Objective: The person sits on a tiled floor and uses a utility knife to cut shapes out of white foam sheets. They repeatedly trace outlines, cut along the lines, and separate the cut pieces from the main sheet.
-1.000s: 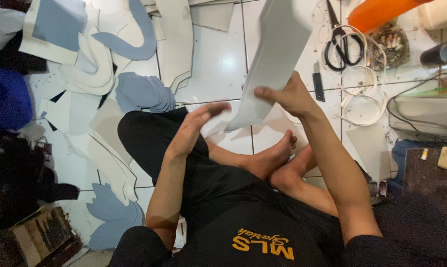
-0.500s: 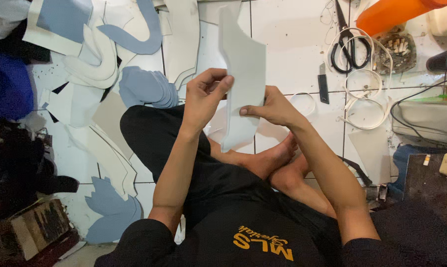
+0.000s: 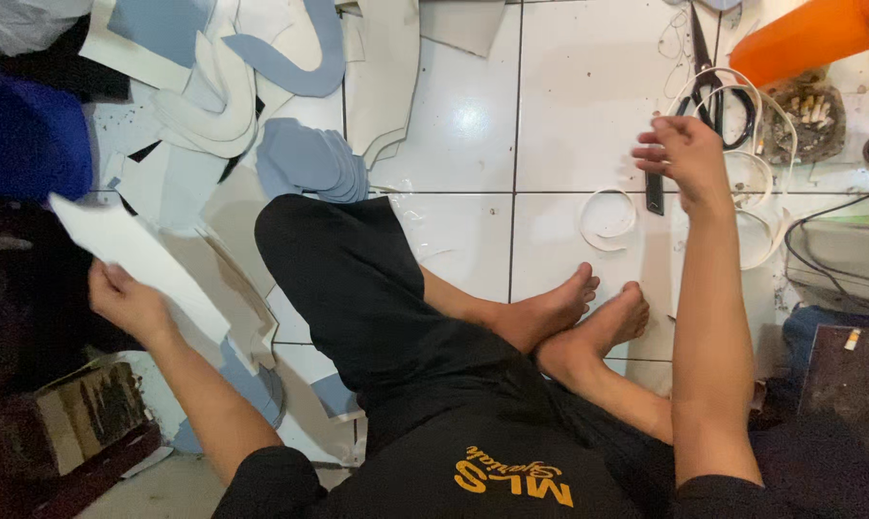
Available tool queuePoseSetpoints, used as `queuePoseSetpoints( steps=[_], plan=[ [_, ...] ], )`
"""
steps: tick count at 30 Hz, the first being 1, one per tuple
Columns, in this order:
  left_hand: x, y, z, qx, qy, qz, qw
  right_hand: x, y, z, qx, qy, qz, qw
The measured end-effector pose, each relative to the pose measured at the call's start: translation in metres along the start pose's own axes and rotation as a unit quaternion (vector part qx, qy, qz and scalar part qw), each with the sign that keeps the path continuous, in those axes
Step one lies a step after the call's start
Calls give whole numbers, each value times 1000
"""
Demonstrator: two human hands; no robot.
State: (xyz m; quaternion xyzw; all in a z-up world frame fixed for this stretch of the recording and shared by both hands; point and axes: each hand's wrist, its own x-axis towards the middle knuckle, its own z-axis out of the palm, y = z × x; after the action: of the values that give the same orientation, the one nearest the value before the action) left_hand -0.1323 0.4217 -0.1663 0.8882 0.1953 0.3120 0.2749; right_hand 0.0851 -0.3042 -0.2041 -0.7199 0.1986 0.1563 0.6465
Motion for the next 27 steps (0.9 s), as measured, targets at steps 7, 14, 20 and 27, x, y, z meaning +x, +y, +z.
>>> queuePoseSetpoints(
  steps=[7,14,20,27],
  plan=[
    [-89,4,50,251,-154,-357,886,57,117,-68,-392,150,-51,906],
    [-91,-25,63,248,-151,-436,851,-13,38,-22,-473,150,-31,867],
    [-91,-10,56,231,-157,-402,872,-22,11,1,-505,83,1,859],
    [-65,4,70,267,-175,-455,831,-12,66,35,-673,-82,22,735]
  ],
)
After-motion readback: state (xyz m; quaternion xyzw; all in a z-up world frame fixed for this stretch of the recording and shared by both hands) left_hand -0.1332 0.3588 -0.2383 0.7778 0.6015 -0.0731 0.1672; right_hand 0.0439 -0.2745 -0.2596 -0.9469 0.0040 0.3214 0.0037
